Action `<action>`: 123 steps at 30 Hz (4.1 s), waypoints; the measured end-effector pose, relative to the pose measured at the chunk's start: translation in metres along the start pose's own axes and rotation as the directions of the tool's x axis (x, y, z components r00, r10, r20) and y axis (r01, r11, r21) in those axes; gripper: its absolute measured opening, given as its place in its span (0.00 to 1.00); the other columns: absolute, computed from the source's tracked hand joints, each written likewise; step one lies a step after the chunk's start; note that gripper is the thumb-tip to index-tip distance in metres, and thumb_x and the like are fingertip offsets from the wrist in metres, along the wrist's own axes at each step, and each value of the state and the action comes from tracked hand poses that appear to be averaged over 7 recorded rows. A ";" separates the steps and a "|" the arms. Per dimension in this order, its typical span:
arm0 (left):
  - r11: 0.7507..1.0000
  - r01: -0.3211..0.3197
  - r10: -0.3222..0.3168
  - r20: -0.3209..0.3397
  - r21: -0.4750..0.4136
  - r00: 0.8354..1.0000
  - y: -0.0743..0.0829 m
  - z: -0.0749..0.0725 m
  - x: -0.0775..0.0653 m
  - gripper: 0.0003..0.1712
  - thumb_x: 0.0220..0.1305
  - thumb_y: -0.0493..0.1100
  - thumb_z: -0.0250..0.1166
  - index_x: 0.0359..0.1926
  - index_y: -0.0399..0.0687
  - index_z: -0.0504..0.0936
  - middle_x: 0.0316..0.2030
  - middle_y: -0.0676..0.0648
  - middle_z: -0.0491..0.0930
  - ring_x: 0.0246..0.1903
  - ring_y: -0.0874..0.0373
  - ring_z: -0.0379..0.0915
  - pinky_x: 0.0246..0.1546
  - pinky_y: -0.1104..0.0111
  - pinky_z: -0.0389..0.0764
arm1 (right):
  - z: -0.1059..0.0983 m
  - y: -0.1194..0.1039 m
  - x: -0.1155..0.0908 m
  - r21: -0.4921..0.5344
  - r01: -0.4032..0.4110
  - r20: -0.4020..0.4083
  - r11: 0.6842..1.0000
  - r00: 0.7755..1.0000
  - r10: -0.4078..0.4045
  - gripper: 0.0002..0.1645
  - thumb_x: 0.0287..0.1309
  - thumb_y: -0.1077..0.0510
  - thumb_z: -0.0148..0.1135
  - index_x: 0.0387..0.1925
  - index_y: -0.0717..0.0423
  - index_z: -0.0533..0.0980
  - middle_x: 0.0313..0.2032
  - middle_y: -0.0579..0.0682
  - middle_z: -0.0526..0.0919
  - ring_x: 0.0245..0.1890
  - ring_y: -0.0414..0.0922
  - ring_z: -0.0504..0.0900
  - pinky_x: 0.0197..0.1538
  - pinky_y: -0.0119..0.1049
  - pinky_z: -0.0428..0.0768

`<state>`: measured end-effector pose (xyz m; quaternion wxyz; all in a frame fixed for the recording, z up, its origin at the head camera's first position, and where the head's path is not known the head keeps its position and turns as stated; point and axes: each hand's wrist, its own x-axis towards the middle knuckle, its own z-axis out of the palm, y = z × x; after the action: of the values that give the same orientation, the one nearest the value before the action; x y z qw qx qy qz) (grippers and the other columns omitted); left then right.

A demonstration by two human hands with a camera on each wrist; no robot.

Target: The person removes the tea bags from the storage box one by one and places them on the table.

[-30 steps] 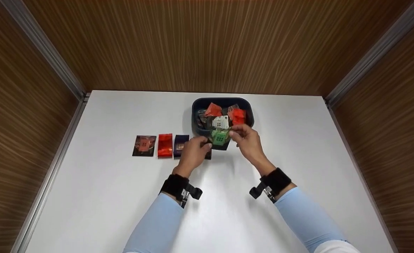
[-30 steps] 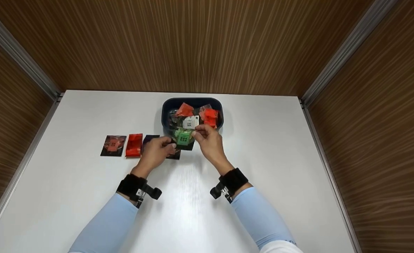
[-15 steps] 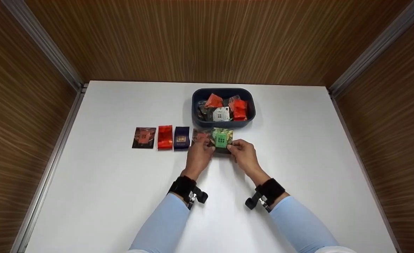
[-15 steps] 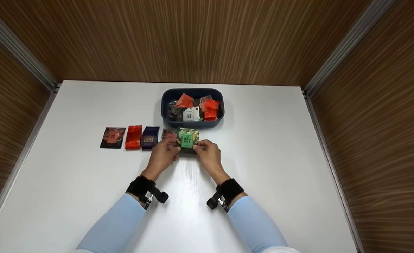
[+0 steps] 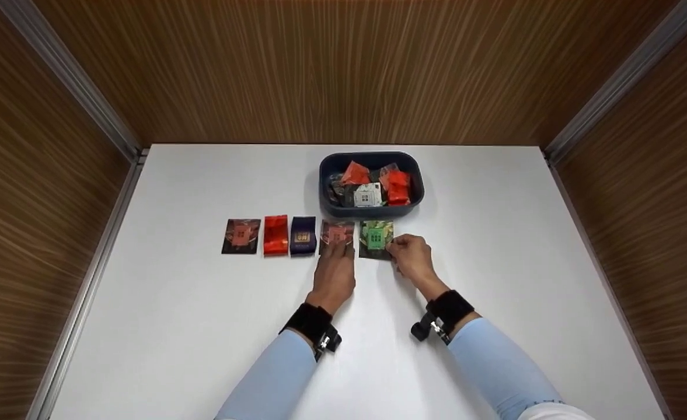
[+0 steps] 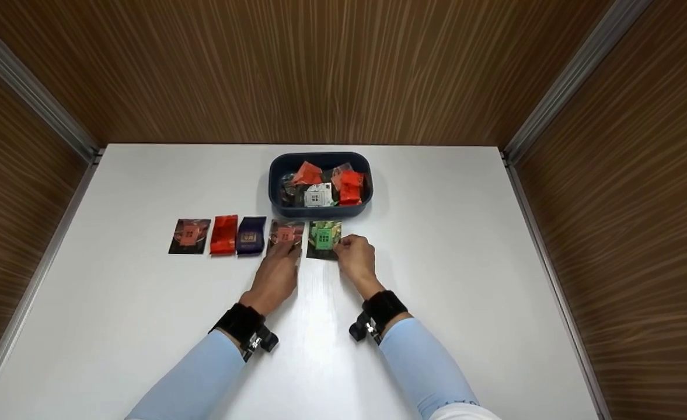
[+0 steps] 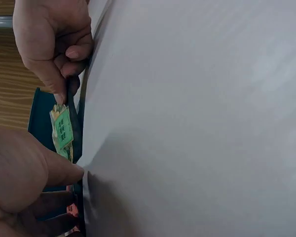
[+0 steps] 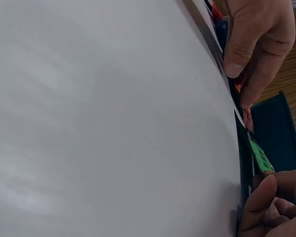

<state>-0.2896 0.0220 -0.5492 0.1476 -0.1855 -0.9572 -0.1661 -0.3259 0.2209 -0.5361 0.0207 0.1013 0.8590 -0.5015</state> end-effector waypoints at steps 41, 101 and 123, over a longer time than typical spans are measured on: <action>0.986 -0.002 -0.014 -0.097 -0.168 0.995 -0.012 -0.034 0.033 0.14 0.68 0.30 0.63 0.52 0.38 0.88 0.51 0.38 0.87 0.55 0.38 0.80 0.58 0.52 0.80 | -0.016 -0.035 0.019 -0.351 0.213 -0.121 0.912 0.955 -0.270 0.10 0.68 0.53 0.66 0.36 0.56 0.84 0.29 0.50 0.85 0.32 0.52 0.82 0.40 0.47 0.78; 0.952 0.146 -0.141 0.037 -0.268 0.989 -0.022 -0.075 0.127 0.33 0.74 0.42 0.68 0.76 0.46 0.72 0.68 0.39 0.77 0.67 0.40 0.72 0.67 0.53 0.75 | -0.038 -0.115 0.076 -0.225 0.484 0.085 0.846 0.874 -0.478 0.13 0.68 0.62 0.68 0.49 0.66 0.84 0.48 0.63 0.85 0.51 0.59 0.83 0.58 0.54 0.80; 0.439 0.312 -0.261 0.213 -0.842 0.942 -0.008 -0.056 0.086 0.08 0.72 0.39 0.69 0.45 0.38 0.84 0.33 0.40 0.87 0.28 0.51 0.86 0.31 0.62 0.86 | -0.016 -0.067 0.020 0.254 0.268 -0.033 0.929 0.963 -0.268 0.15 0.67 0.60 0.71 0.51 0.65 0.81 0.41 0.53 0.88 0.41 0.42 0.83 0.42 0.30 0.79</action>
<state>-0.3574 0.0206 -0.4714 -0.0206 -0.0740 -0.7634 -0.6413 -0.3575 0.2054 -0.4734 -0.0601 -0.0157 0.7926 -0.6066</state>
